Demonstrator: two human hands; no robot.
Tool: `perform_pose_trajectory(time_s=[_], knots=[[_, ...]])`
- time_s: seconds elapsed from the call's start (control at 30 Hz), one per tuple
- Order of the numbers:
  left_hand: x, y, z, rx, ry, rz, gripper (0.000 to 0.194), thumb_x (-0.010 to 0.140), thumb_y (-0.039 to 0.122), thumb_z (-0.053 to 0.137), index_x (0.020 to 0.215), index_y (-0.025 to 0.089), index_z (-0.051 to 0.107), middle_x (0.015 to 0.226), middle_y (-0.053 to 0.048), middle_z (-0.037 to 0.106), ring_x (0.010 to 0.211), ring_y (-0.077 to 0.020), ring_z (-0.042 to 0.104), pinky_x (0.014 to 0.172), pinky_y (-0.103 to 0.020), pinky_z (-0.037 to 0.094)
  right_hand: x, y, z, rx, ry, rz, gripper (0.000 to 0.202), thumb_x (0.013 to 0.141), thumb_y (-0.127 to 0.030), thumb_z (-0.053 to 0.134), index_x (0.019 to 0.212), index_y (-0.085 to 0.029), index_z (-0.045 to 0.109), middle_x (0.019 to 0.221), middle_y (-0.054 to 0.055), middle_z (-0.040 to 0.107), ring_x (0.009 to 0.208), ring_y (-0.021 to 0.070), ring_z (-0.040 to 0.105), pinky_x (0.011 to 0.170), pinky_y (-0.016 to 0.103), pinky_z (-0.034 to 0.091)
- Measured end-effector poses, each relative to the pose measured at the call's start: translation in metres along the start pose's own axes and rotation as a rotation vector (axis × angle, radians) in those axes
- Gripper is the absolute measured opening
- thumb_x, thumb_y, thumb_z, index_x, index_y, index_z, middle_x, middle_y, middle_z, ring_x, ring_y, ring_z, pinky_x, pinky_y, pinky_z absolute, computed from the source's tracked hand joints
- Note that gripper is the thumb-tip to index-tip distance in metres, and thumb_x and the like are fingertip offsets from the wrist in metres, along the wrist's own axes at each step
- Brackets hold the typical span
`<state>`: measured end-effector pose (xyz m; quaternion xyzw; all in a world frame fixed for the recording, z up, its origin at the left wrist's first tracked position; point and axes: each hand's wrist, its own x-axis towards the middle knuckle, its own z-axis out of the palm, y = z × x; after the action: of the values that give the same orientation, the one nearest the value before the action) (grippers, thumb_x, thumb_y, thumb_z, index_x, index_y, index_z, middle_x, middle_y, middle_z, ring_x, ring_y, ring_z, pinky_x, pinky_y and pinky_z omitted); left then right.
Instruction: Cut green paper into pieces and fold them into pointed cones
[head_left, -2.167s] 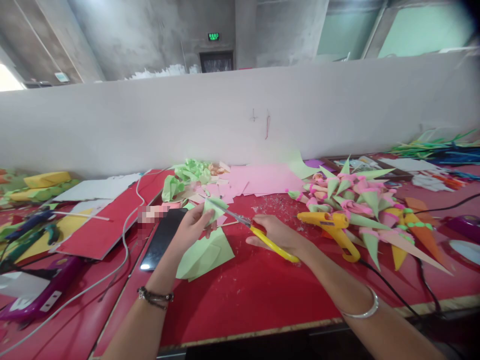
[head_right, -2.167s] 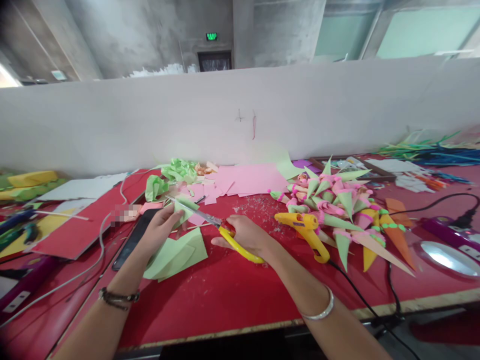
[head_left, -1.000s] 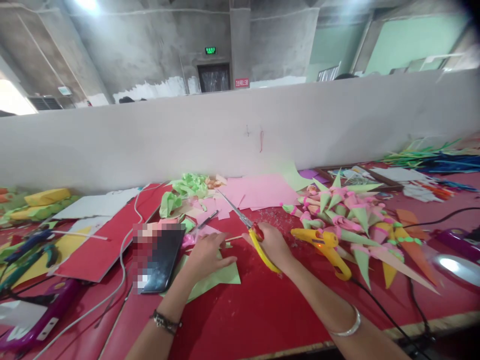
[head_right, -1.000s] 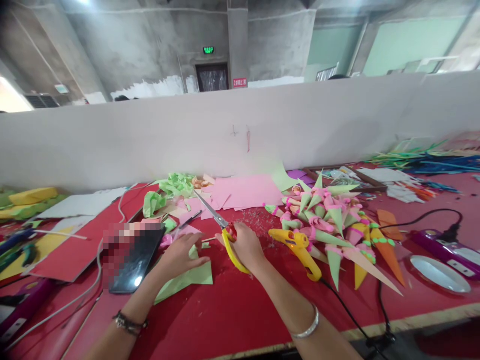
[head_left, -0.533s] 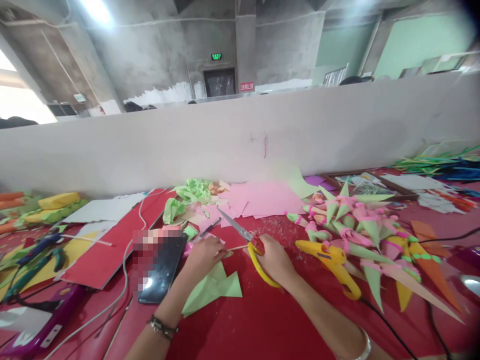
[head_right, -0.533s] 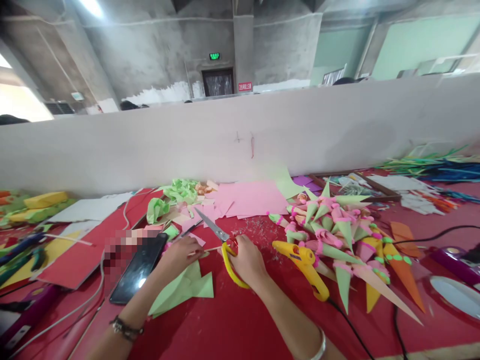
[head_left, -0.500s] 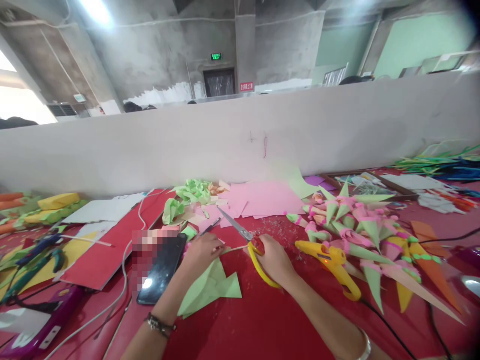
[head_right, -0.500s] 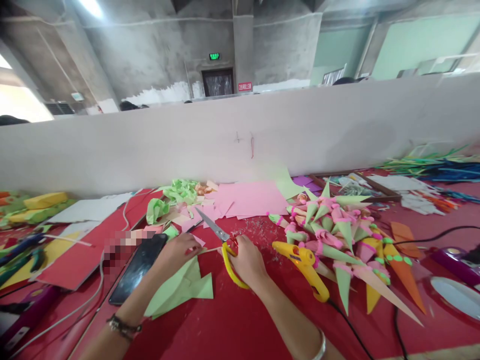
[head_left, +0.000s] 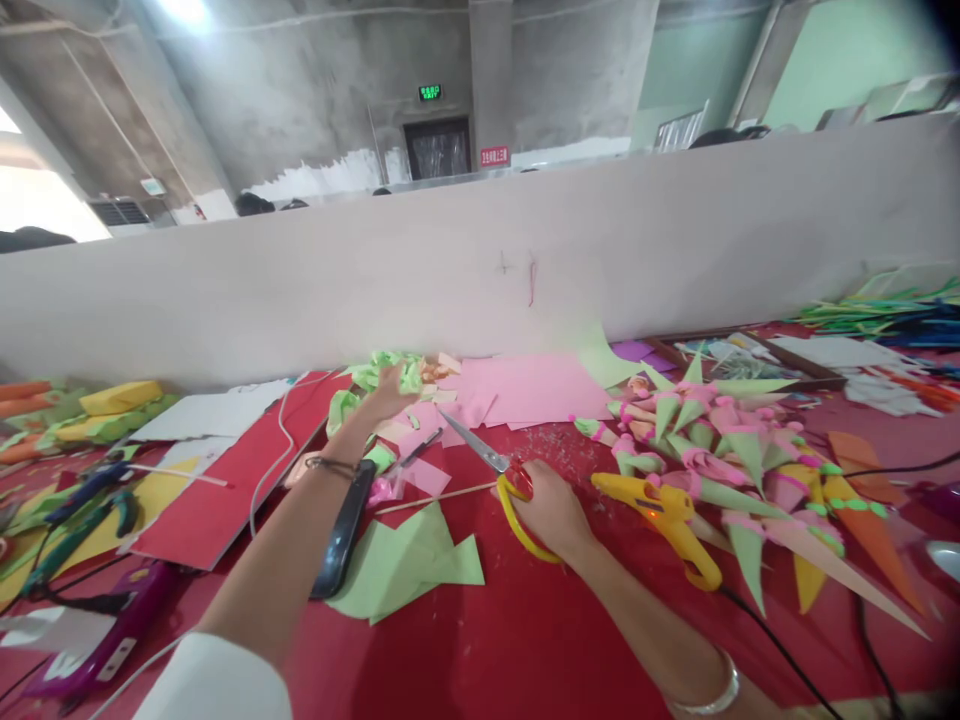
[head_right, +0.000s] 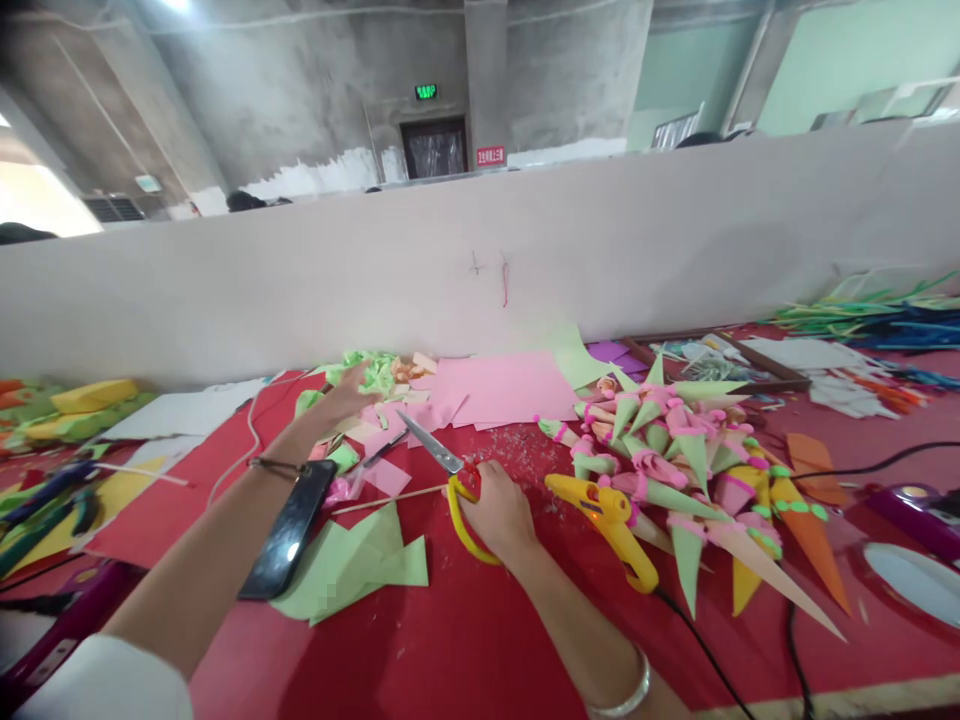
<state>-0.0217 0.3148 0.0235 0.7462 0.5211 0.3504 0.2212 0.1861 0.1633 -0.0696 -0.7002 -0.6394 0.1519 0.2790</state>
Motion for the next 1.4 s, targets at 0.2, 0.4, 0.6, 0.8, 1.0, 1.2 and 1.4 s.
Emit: perform_pose_trajectory(time_s=[0.2,0.4,0.6,0.8,1.0,1.2,1.4], knots=[[-0.118,-0.001,0.011,0.146,-0.464,0.142,0.045,0.067,0.035,0.064,0.109,0.023,0.056,0.117,-0.007,0.054,0.111,-0.0247,0.046,0.095,-0.038,0.034,0.002,0.002,0.005,-0.026,-0.022,-0.005,0.015,0.077,-0.031,0.051,0.082,-0.016,0.053,0.088,0.006,0.059,0.079,0.0176,0.056,0.065,0.025,0.036],[-0.197,-0.003,0.049,0.319,-0.432,0.181,0.041,0.070,0.031,0.062,0.109,0.020,0.051,0.110,-0.009,0.051,0.103,-0.0239,0.047,0.088,-0.039,0.038,0.001,0.002,0.008,-0.099,-0.026,0.000,0.016,0.078,-0.032,0.051,0.081,-0.016,0.053,0.086,0.006,0.058,0.078,0.0178,0.057,0.063,0.025,0.035],[-0.188,0.006,0.056,0.376,-0.407,0.216,0.009,0.078,0.023,0.053,0.085,0.019,0.056,0.088,-0.005,0.060,0.087,-0.0215,0.053,0.082,-0.040,0.035,-0.001,0.001,0.010,-0.204,-0.005,0.013,0.020,0.078,-0.035,0.050,0.084,-0.016,0.053,0.090,0.007,0.058,0.078,0.0180,0.058,0.062,0.025,0.036],[-0.176,0.006,0.034,0.224,-0.311,0.123,0.023,0.082,0.033,0.043,0.066,0.018,0.049,0.062,0.002,0.050,0.057,-0.0117,0.046,0.056,-0.023,0.035,-0.002,-0.002,0.008,-0.330,0.008,0.010,0.026,0.078,-0.036,0.052,0.090,-0.014,0.056,0.092,0.012,0.057,0.088,0.0225,0.054,0.068,0.029,0.039],[-0.182,-0.011,0.004,0.043,-0.019,-0.108,0.034,0.080,0.043,0.042,0.057,0.018,0.042,0.047,0.006,0.036,0.045,-0.0083,0.040,0.046,-0.019,0.029,-0.008,-0.020,-0.001,-0.419,-0.023,-0.064,0.022,0.079,-0.028,0.051,0.087,-0.009,0.060,0.093,0.020,0.057,0.094,0.0304,0.048,0.069,0.037,0.042],[-0.186,-0.045,-0.021,0.342,0.120,-0.239,0.031,0.084,0.041,0.033,0.074,0.019,0.052,0.054,0.003,0.054,0.054,-0.0130,0.057,0.053,-0.020,0.038,-0.034,-0.068,0.005,-0.324,-0.161,-0.350,0.028,0.080,-0.032,0.051,0.103,-0.018,0.056,0.101,0.011,0.059,0.096,0.0228,0.051,0.078,0.033,0.042],[-0.187,-0.065,-0.031,0.603,0.173,-0.285,0.026,0.078,0.035,0.044,0.094,0.018,0.057,0.088,-0.009,0.064,0.084,-0.0253,0.059,0.072,-0.033,0.040,-0.060,-0.107,0.044,-0.203,-0.332,-0.412,0.080,0.063,-0.048,0.066,0.127,-0.011,0.037,0.111,0.017,0.053,0.101,0.0314,0.048,0.078,0.043,0.045]])
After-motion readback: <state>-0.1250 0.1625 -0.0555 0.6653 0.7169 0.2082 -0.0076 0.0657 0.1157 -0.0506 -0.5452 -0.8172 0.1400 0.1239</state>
